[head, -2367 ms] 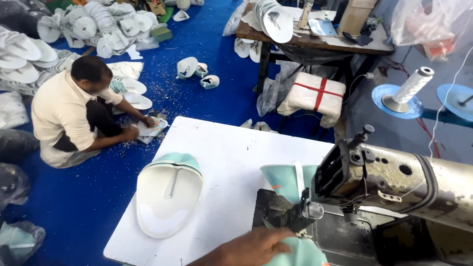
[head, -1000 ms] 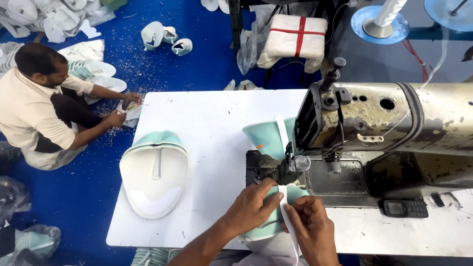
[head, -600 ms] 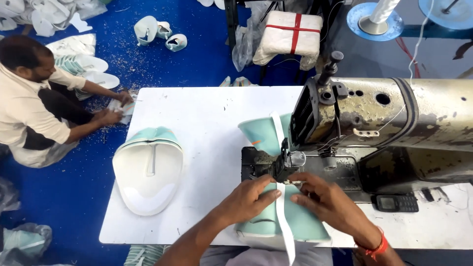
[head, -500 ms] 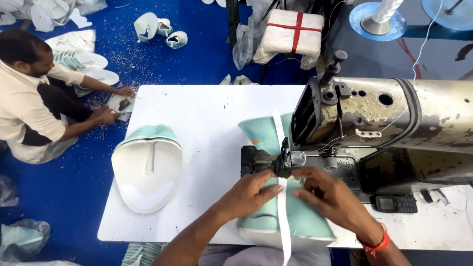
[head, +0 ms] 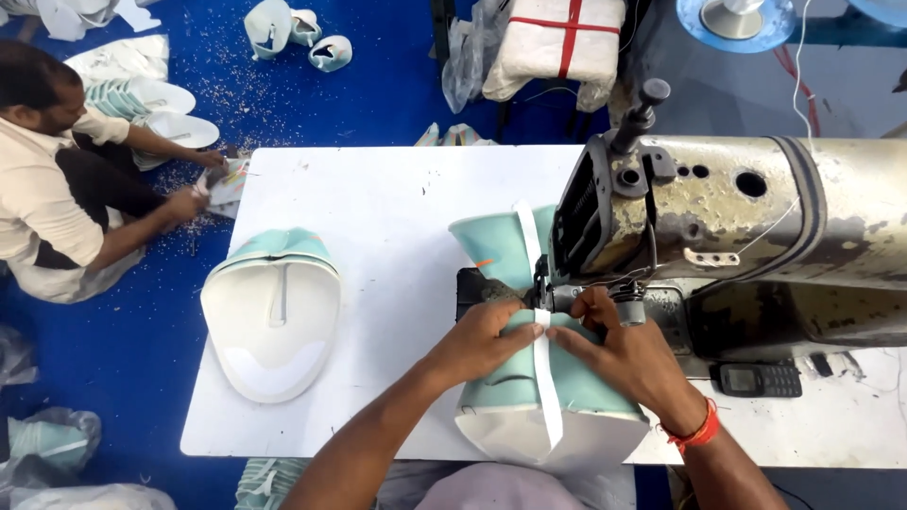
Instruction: The person sews a white strap onto a green shoe upper using an industrial sewing machine.
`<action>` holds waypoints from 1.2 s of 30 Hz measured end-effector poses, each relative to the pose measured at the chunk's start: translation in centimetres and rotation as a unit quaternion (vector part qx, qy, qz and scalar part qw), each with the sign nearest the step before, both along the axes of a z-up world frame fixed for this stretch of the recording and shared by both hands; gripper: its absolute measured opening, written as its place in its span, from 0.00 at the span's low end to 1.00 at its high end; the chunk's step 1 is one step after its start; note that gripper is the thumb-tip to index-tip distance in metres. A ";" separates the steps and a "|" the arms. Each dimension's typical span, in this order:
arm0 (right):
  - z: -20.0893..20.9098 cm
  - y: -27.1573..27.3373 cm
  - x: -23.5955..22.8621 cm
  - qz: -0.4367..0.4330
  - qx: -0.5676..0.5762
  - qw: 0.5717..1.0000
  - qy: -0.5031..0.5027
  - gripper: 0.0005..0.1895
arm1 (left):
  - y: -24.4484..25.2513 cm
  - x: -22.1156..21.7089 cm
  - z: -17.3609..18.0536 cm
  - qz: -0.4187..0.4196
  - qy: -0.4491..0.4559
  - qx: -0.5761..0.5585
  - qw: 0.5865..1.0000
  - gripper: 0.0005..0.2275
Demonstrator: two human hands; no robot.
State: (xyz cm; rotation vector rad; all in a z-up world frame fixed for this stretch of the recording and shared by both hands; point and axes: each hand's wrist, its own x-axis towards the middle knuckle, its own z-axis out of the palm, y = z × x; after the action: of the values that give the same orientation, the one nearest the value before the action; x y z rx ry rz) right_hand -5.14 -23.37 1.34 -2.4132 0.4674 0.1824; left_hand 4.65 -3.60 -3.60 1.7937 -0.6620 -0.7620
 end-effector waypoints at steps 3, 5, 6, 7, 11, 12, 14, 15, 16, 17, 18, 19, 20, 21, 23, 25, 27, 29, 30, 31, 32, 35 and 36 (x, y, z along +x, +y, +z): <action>-1.7 -0.8 0.4 0.049 0.000 0.990 -0.133 0.25 | -0.3 0.7 -0.6 -0.011 0.009 -0.036 0.999 0.17; -1.9 -1.1 0.8 0.066 -0.017 0.987 -0.146 0.25 | -0.6 1.1 -0.2 -0.010 0.025 -0.013 1.000 0.16; -1.8 -1.1 1.1 0.066 -0.017 0.987 -0.145 0.25 | -0.7 1.4 -0.2 -0.010 0.026 -0.013 1.000 0.16; -1.7 -1.2 1.3 0.050 -0.018 0.996 -0.077 0.24 | -0.8 1.6 -0.2 -0.010 0.033 -0.005 0.999 0.16; -1.5 -1.4 1.8 0.046 -0.013 0.996 -0.078 0.26 | -1.1 2.5 0.8 -0.016 0.046 0.006 0.999 0.16; -0.6 -1.1 2.1 0.046 -0.016 0.996 -0.076 0.26 | -1.2 2.6 0.8 -0.016 0.047 0.004 0.999 0.16; 1.1 -0.3 2.6 -0.017 -0.004 0.998 0.058 0.27 | -1.2 2.8 0.7 -0.016 0.061 0.006 0.998 0.16; 0.7 -0.5 2.5 -0.016 -0.005 0.998 0.060 0.27 | -1.2 2.9 0.6 -0.015 0.062 0.005 0.998 0.16; 0.3 -0.7 2.5 -0.002 0.010 1.000 0.021 0.27 | -1.3 2.9 0.5 -0.020 0.067 -0.002 0.998 0.16; -0.1 -1.0 2.5 0.012 0.026 0.999 -0.018 0.28 | -1.3 3.0 0.5 -0.024 0.071 -0.009 0.997 0.16; -0.2 -1.0 2.5 0.014 0.025 0.999 -0.017 0.28 | -1.3 3.1 0.5 -0.023 0.071 -0.010 0.997 0.16; -0.2 -1.1 2.6 0.011 0.040 0.999 -0.018 0.27 | -1.3 3.2 0.5 -0.026 0.068 -0.012 0.997 0.16; -0.3 -1.1 2.6 0.008 0.055 0.998 -0.020 0.27 | -1.3 3.2 0.5 -0.029 0.065 -0.012 0.997 0.15; -0.3 -1.1 2.7 0.009 0.054 0.998 -0.020 0.27 | -1.2 3.3 0.3 -0.028 0.065 -0.013 0.997 0.15; -0.3 -1.2 2.7 -0.007 0.059 0.998 0.005 0.26 | -1.2 3.3 0.1 -0.032 0.060 -0.018 0.998 0.15; -0.7 -1.4 2.6 0.010 0.042 0.999 -0.010 0.26 | -1.2 3.4 -0.1 -0.034 0.061 -0.025 0.997 0.15; -0.3 -1.3 2.7 0.028 0.024 0.999 -0.027 0.25 | -1.2 3.5 0.0 -0.035 0.059 -0.033 0.997 0.15; 0.9 -0.9 2.9 0.010 0.028 0.999 0.023 0.24 | -1.1 3.6 0.4 -0.038 0.064 -0.036 0.997 0.16; 0.9 -1.0 2.9 0.010 0.026 0.999 0.021 0.24 | -1.0 3.7 0.7 -0.038 0.062 -0.037 0.997 0.16; 0.9 -1.1 2.9 0.033 0.014 0.999 -0.008 0.23 | -1.0 3.8 0.9 -0.041 0.054 -0.025 0.997 0.19; 0.8 -1.3 2.9 0.055 0.001 0.998 -0.037 0.21 | -1.0 3.9 1.1 -0.045 0.047 -0.014 0.998 0.21; -0.2 -2.1 2.5 0.123 0.091 0.970 -0.190 0.19 | -1.1 4.1 0.5 -0.057 -0.021 0.011 0.998 0.28; -0.1 -2.0 2.5 0.125 0.092 0.969 -0.190 0.19 | -1.1 4.1 0.4 -0.056 -0.021 0.012 0.998 0.28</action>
State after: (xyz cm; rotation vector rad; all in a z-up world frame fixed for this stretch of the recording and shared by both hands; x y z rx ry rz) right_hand -2.64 -25.36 1.25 -2.2441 -0.0286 -0.1244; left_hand 8.80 -4.70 -3.21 1.8107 -0.7896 -0.8109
